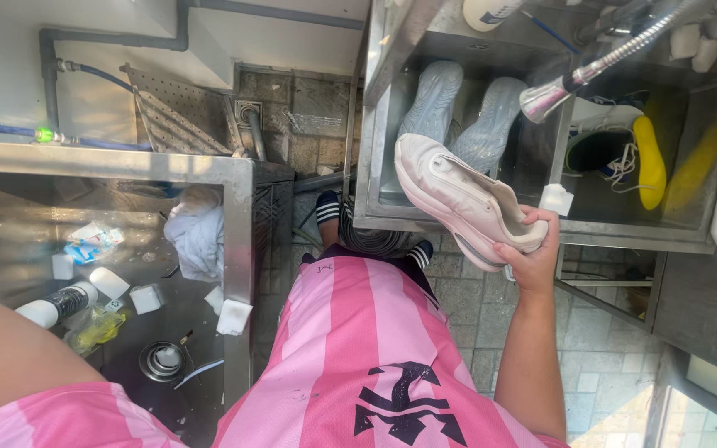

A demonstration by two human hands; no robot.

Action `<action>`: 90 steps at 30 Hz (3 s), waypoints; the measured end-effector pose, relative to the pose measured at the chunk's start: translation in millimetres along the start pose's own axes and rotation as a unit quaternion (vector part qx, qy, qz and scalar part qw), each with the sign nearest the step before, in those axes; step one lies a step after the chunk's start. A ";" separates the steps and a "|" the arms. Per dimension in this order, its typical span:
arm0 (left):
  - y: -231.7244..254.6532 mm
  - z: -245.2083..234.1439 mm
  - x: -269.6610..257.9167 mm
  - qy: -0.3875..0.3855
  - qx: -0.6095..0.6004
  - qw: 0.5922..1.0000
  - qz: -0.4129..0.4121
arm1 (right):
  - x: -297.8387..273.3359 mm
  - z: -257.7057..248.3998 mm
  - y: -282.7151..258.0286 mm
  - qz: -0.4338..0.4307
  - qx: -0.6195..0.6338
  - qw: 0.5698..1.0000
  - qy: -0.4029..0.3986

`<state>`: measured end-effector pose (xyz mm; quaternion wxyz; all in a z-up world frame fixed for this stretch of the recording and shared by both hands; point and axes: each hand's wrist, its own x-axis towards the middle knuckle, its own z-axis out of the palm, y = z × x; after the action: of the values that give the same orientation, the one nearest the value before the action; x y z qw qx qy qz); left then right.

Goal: The person scrubs a white sneaker with a sponge, rinses it under a faucet, and then uses a steam blower on the shoe. The person handles the shoe and sponge throughout the process.

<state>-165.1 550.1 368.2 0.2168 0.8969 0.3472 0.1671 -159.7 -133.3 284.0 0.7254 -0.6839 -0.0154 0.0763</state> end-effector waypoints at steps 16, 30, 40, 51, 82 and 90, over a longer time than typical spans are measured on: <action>253.4 279.8 -306.2 -0.370 -0.229 0.898 0.058 | -147.8 -265.3 43.5 -0.075 -0.021 0.975 0.206; 255.7 483.3 -328.8 -0.248 -0.109 0.963 -0.007 | -99.7 -340.5 71.0 -0.046 -0.213 0.929 0.298; 289.1 505.3 -328.5 -0.307 -0.155 0.939 -0.025 | -73.0 -344.8 79.7 -0.047 -0.267 0.931 0.245; 325.8 483.7 -332.4 -0.331 0.078 0.934 -0.112 | -60.9 -358.1 72.8 -0.014 -0.249 0.943 0.219; 321.8 495.3 -327.4 -0.331 0.113 0.910 -0.224 | -54.6 -355.9 64.9 0.031 -0.283 0.937 0.202; 296.8 492.8 -324.7 -0.270 -0.056 0.951 -0.139 | -58.7 -354.9 64.9 0.058 -0.294 0.932 0.206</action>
<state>-8.1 -7.4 50.7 0.3737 0.8378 0.3867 -0.0942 -178.5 -488.9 201.6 0.4736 -0.8669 0.1524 -0.0319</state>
